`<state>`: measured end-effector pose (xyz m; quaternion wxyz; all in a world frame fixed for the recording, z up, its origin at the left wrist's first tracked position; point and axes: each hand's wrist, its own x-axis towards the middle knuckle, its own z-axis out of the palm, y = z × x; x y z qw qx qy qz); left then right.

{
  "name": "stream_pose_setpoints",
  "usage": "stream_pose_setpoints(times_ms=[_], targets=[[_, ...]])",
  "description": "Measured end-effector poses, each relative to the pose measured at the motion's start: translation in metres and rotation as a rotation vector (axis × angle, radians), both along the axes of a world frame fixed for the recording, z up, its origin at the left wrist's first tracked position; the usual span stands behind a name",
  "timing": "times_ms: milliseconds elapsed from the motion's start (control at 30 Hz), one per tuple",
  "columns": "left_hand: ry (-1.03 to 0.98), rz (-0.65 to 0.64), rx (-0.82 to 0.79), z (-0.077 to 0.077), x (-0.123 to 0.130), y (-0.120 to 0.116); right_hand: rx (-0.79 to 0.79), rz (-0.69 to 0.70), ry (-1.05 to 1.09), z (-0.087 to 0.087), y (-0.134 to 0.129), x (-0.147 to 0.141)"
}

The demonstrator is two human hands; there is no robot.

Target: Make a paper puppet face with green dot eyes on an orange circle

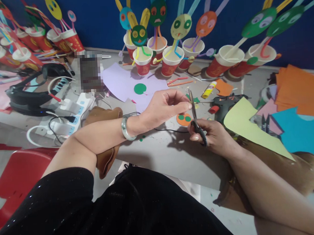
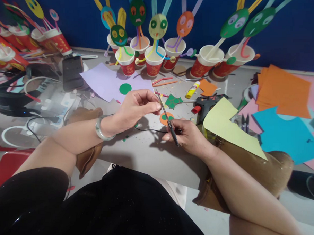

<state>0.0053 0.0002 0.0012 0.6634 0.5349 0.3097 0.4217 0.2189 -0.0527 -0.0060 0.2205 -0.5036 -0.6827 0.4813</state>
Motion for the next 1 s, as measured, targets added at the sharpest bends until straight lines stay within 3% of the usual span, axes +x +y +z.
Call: stream_pose_setpoints(times_ms=[1000], targets=[[0.000,0.010,-0.019,0.0001,0.0019,-0.0006,-0.007,-0.025,-0.013,0.0021,-0.0015,-0.0027]])
